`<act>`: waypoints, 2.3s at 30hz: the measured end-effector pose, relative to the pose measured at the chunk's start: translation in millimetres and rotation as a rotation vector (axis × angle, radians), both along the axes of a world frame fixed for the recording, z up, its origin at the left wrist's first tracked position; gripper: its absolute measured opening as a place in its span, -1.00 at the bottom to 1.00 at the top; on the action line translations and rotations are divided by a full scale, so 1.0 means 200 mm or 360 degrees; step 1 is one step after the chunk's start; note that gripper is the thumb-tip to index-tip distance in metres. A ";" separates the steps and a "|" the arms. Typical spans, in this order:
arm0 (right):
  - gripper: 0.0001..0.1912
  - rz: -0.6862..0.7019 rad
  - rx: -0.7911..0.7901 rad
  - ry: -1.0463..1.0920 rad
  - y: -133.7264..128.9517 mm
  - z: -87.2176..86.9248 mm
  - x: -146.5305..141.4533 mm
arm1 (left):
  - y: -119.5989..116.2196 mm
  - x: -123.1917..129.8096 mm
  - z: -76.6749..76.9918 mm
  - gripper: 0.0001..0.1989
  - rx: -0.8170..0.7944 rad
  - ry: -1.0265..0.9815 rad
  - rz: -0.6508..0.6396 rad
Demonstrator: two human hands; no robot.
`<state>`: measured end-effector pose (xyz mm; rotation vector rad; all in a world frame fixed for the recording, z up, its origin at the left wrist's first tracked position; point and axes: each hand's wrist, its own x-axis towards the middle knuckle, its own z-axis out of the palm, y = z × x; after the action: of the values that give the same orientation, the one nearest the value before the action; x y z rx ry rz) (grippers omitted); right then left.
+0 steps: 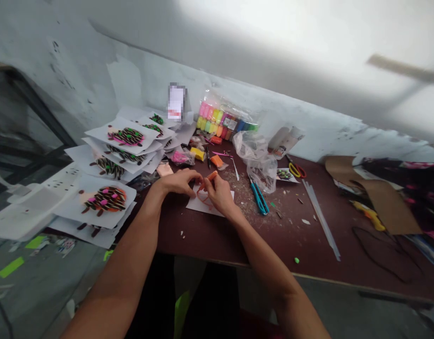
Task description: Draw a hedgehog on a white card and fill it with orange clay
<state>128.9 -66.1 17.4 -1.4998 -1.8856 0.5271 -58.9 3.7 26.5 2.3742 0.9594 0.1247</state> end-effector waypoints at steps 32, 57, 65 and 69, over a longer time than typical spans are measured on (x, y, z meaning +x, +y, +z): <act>-0.81 0.0066 0.0032 0.0100 -0.02 -0.01 -0.01 | 0.00 0.00 0.00 -0.53 0.0015 0.0087 -0.0008; -0.78 0.0032 0.0090 0.0064 -0.03 0.00 -0.01 | 0.01 0.00 0.00 -0.51 0.0002 0.0046 -0.0008; -0.80 0.0066 0.0058 0.0126 -0.03 -0.02 -0.01 | 0.00 0.00 0.01 -0.49 -0.0006 0.0088 -0.0005; -0.81 0.0062 0.0047 0.0057 -0.03 -0.01 -0.01 | -0.01 0.01 0.02 -0.47 -0.0004 0.0104 0.0022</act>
<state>127.1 -72.9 16.0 -1.4282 -1.8904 0.5383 -57.8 1.9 31.0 2.3829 1.0055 0.0516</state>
